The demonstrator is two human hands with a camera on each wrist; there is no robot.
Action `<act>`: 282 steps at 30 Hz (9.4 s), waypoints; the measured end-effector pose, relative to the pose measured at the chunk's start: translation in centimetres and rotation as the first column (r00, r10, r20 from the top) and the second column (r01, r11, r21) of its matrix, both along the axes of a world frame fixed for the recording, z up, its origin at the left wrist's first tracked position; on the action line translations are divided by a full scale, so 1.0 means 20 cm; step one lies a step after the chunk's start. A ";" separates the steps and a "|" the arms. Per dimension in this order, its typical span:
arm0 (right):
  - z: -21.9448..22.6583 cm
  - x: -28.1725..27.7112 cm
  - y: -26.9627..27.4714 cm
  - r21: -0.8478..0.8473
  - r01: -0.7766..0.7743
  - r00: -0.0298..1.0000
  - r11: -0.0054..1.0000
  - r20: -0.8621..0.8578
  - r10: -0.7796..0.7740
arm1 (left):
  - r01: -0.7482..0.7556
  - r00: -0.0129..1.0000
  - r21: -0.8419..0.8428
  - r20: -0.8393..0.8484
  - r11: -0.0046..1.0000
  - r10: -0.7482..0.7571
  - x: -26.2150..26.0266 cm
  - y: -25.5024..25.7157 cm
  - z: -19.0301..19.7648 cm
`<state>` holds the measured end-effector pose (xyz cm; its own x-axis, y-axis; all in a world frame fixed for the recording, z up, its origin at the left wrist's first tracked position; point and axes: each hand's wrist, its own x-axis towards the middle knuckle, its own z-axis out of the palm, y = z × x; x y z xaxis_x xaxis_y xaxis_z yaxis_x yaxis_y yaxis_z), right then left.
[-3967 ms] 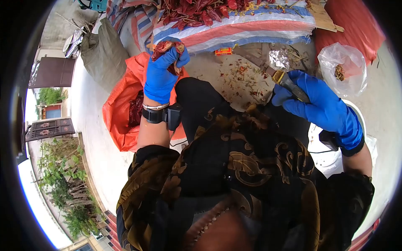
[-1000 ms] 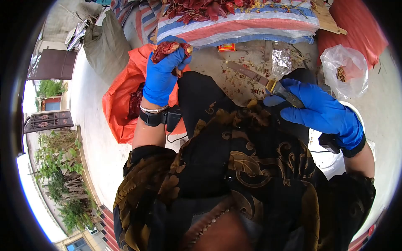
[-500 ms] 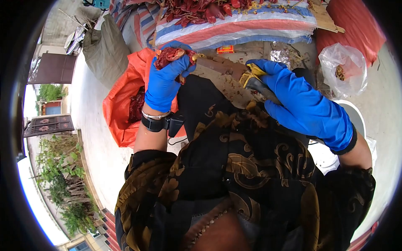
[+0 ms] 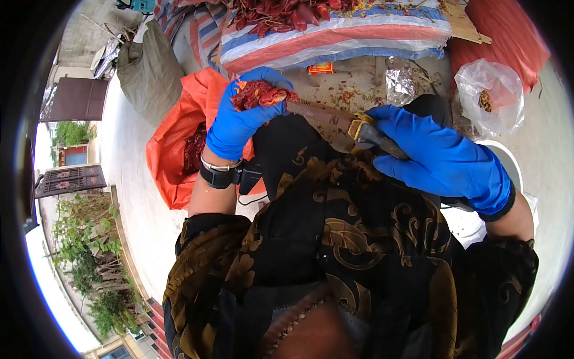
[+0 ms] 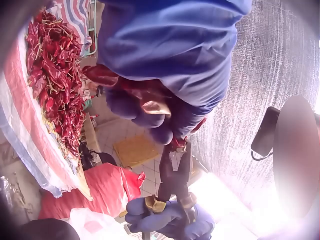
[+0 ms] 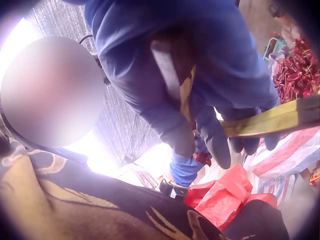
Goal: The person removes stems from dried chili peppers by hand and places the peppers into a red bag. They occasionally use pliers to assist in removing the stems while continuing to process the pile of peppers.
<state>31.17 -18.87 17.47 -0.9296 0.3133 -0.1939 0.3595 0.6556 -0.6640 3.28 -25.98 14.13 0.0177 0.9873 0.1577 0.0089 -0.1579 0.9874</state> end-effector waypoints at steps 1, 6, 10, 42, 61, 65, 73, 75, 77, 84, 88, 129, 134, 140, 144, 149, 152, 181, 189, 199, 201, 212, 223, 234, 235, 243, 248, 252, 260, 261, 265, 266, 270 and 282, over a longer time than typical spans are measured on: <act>-0.05 0.00 -0.01 -0.060 0.037 0.991 0.998 -0.128 -0.044 | 0.000 1.000 0.001 0.000 1.000 0.000 -0.01 0.00 0.00; 0.06 -0.01 -0.04 0.101 0.110 0.992 0.989 0.044 -0.115 | -0.009 1.000 -0.038 -0.028 0.999 0.007 0.00 -0.01 0.03; 0.04 0.02 -0.05 0.390 0.000 0.988 0.921 -0.141 0.060 | -0.033 0.999 0.000 -0.001 0.999 0.033 0.00 -0.02 -0.02; -0.07 0.01 -0.06 0.370 0.164 0.984 0.914 -0.126 -0.126 | -0.062 0.964 0.136 -0.250 0.989 0.095 0.01 -0.04 -0.03; -0.03 -0.06 -0.04 0.567 0.184 0.971 0.803 -0.232 -0.059 | -0.213 0.951 -0.166 0.189 0.963 0.243 0.05 -0.03 0.04; -0.05 -0.06 -0.02 0.538 0.142 0.978 0.831 -0.206 -0.035 | -0.239 0.951 -0.238 0.141 0.942 0.277 0.08 -0.04 0.07; -0.34 0.13 0.53 -0.373 0.518 0.732 0.769 -0.272 -0.625 | -0.201 0.913 -0.191 0.318 0.961 0.254 0.00 0.01 -0.01; -0.46 0.22 0.72 -0.272 0.618 0.657 0.738 -0.338 -0.674 | -0.233 0.901 -0.215 0.319 0.948 0.294 0.03 0.04 0.00; -0.60 0.33 0.95 -0.214 0.677 0.634 0.704 -0.315 -0.706 | -0.183 0.893 -0.289 0.351 0.940 0.282 0.02 0.08 0.00; -0.99 0.49 1.69 0.338 0.793 0.603 0.508 -0.315 -0.733 | -0.129 0.867 -0.464 0.376 0.877 0.327 -0.01 0.24 -0.15; -0.89 0.38 1.84 0.303 0.925 0.304 0.228 -0.235 -0.923 | -0.103 0.849 -0.464 0.420 0.880 0.321 0.02 0.32 -0.15; -0.72 -0.39 0.79 0.060 0.558 0.709 0.828 -0.553 -0.437 | -0.471 0.816 0.202 -0.271 0.859 0.511 -0.23 -0.01 0.15; -0.78 -0.41 0.82 -0.007 0.537 0.721 0.844 -0.515 -0.463 | -0.363 0.888 0.216 -0.215 0.907 0.407 -0.10 0.34 0.10; -0.83 -0.47 0.91 -0.099 0.514 0.696 0.852 -0.532 -0.482 | -0.388 0.917 0.126 -0.043 0.913 0.396 -0.17 0.78 -0.17; -0.80 -0.55 0.99 -0.115 0.564 0.676 0.817 -0.504 -0.538 | -0.301 0.936 0.114 -0.152 0.947 0.316 -0.16 1.02 -0.36; -0.75 -0.54 1.32 -0.116 0.572 0.655 0.812 -0.531 -0.538 | -0.217 0.959 0.145 -0.151 0.965 0.239 -0.11 1.26 -0.51; -0.75 -0.56 1.59 0.120 0.681 0.629 0.723 -0.600 -0.493 | -0.171 0.984 0.134 -0.034 0.976 0.177 -0.08 1.29 -0.58; -0.86 -0.93 1.22 0.264 0.700 0.633 0.664 -0.660 -0.405 | -0.277 0.845 -0.160 0.428 0.947 0.319 -0.09 1.36 -0.75; -0.83 -0.76 1.29 -0.517 0.544 0.367 0.660 -0.561 -0.742 | -0.369 0.929 0.059 0.040 0.927 0.368 -0.05 1.39 -0.80; -0.88 -0.68 1.27 -0.533 0.505 0.367 0.679 -0.579 -0.728 | -0.169 0.864 0.283 -0.419 0.944 0.280 0.05 1.34 -0.74; -0.86 -0.68 1.26 -0.627 0.427 0.359 0.651 -0.544 -0.759 | -0.157 0.901 0.142 -0.385 0.977 0.201 0.02 1.35 -0.77; -0.92 -0.70 1.28 -0.936 -0.255 0.513 -0.244 0.083 -0.854 | -0.125 0.859 0.456 -0.395 0.881 0.326 -0.01 1.36 -0.76; -0.85 -0.37 1.63 -0.458 0.788 -0.006 0.410 -0.673 -0.740 | -0.396 0.913 0.154 -0.035 0.905 0.406 0.02 1.33 -0.80; -0.94 -0.47 1.64 0.469 0.851 0.510 0.238 -0.625 -0.591 | -0.328 0.908 -0.041 0.264 0.944 0.326 0.07 1.35 -0.76; -0.95 -0.48 1.64 0.482 0.828 0.537 0.288 -0.532 -0.654 | -0.330 0.901 -0.060 0.279 0.942 0.333 0.07 1.35 -0.76; -0.97 -0.50 1.66 0.330 0.915 0.398 0.231 -0.656 -0.641 | -0.229 0.888 -0.069 0.393 0.971 0.238 0.02 1.35 -0.74; -0.98 -0.51 1.66 0.511 0.807 0.572 0.296 -0.551 -0.608 | -0.238 0.874 -0.060 0.423 0.969 0.240 0.02 1.34 -0.73; -0.97 -0.56 1.65 0.473 0.841 0.528 0.263 -0.612 -0.589 | -0.253 0.882 -0.065 0.395 0.965 0.258 0.00 1.34 -0.74; -0.97 -0.55 1.66 0.383 0.898 0.439 0.215 -0.767 -0.468 | -0.233 0.882 -0.028 0.414 0.972 0.224 -0.01 1.34 -0.75; -0.97 -0.55 1.67 0.383 0.898 0.441 0.218 -0.766 -0.468 | -0.236 0.881 -0.029 0.415 0.971 0.227 -0.01 1.34 -0.75; -0.88 -0.60 1.60 0.178 0.921 0.323 0.346 -0.845 -0.426 | -0.256 0.859 -0.007 0.458 0.967 0.231 0.00 1.37 -0.75; -0.85 -0.62 1.55 0.177 0.910 0.339 0.376 -0.839 -0.426 | -0.246 0.837 0.000 0.504 0.969 0.213 0.00 1.37 -0.75; -0.85 -0.77 1.35 0.107 0.836 0.382 0.538 -0.818 -0.430 | -0.264 0.827 -0.132 0.478 0.955 0.295 -0.01 1.36 -0.74; -0.81 -0.74 1.30 -0.343 0.594 0.412 0.727 -0.647 -0.642 | -0.231 0.925 -0.023 0.305 0.973 0.227 0.01 1.37 -0.78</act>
<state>16.27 7.11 1.21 -0.3309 0.8717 0.3614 0.0795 0.4073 -0.9098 3.41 1.39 -1.41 -0.2590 0.9567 0.1331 -0.2533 -0.2002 0.9465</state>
